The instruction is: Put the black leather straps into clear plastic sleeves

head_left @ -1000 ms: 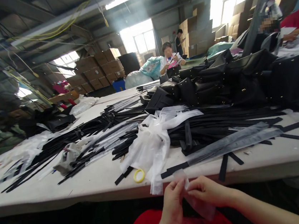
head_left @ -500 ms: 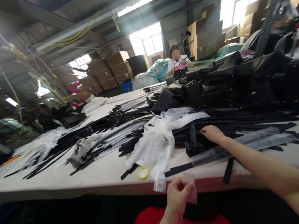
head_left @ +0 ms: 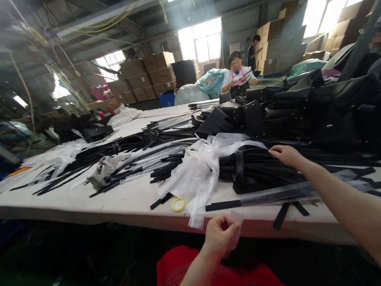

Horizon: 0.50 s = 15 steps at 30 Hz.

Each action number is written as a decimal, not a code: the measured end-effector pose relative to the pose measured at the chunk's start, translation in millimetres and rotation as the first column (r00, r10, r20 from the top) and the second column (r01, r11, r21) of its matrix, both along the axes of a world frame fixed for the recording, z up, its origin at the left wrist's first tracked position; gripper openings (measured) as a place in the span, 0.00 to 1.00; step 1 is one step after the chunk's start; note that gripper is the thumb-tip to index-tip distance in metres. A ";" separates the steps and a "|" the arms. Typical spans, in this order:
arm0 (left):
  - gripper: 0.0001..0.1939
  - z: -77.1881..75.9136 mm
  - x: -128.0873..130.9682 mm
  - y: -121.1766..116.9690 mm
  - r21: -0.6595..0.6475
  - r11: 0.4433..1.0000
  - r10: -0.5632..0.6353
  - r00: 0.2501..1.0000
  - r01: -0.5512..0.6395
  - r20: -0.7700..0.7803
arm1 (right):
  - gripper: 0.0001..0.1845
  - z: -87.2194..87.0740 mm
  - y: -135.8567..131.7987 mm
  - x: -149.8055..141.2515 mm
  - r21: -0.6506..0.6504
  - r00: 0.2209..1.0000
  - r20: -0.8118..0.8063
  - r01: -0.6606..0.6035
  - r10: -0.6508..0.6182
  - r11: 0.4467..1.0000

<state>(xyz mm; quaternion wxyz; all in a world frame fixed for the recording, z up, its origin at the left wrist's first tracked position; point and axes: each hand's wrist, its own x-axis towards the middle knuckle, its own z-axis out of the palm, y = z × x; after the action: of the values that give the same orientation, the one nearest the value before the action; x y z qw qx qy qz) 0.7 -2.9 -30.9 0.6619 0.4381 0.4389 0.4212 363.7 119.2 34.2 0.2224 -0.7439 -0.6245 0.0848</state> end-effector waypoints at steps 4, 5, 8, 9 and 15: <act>0.08 32.8 2.4 1.9 0.430 0.897 0.020 0.962 0.102 -0.271 | 0.25 52.6 -47.1 -22.2 0.179 0.961 -0.183 -0.176 0.209 0.968; 0.07 43.9 5.2 3.6 0.526 0.839 0.042 0.948 0.138 -0.315 | 0.25 64.3 -61.5 -34.6 0.216 0.923 -0.232 -0.259 0.307 0.941; 0.03 74.4 18.4 10.9 0.728 0.608 0.034 0.906 0.317 -0.422 | 0.22 93.6 -100.2 -74.2 0.196 0.752 -0.340 -0.531 0.565 0.824; 0.02 81.3 23.4 13.2 0.755 0.519 -0.017 0.887 0.402 -0.461 | 0.20 101.1 -110.0 -83.7 0.163 0.693 -0.383 -0.601 0.611 0.783; 0.03 79.4 29.4 4.8 0.609 0.237 -0.398 0.647 0.757 -0.650 | 0.27 118.7 -124.6 -47.4 0.274 0.734 -0.376 -0.495 0.566 0.824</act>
<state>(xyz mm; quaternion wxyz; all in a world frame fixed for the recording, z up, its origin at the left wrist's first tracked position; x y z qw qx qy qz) 30.1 1.8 48.5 0.3707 0.9015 0.0858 0.2063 316.3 -5.5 152.8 0.3815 -0.4751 -0.7483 0.2625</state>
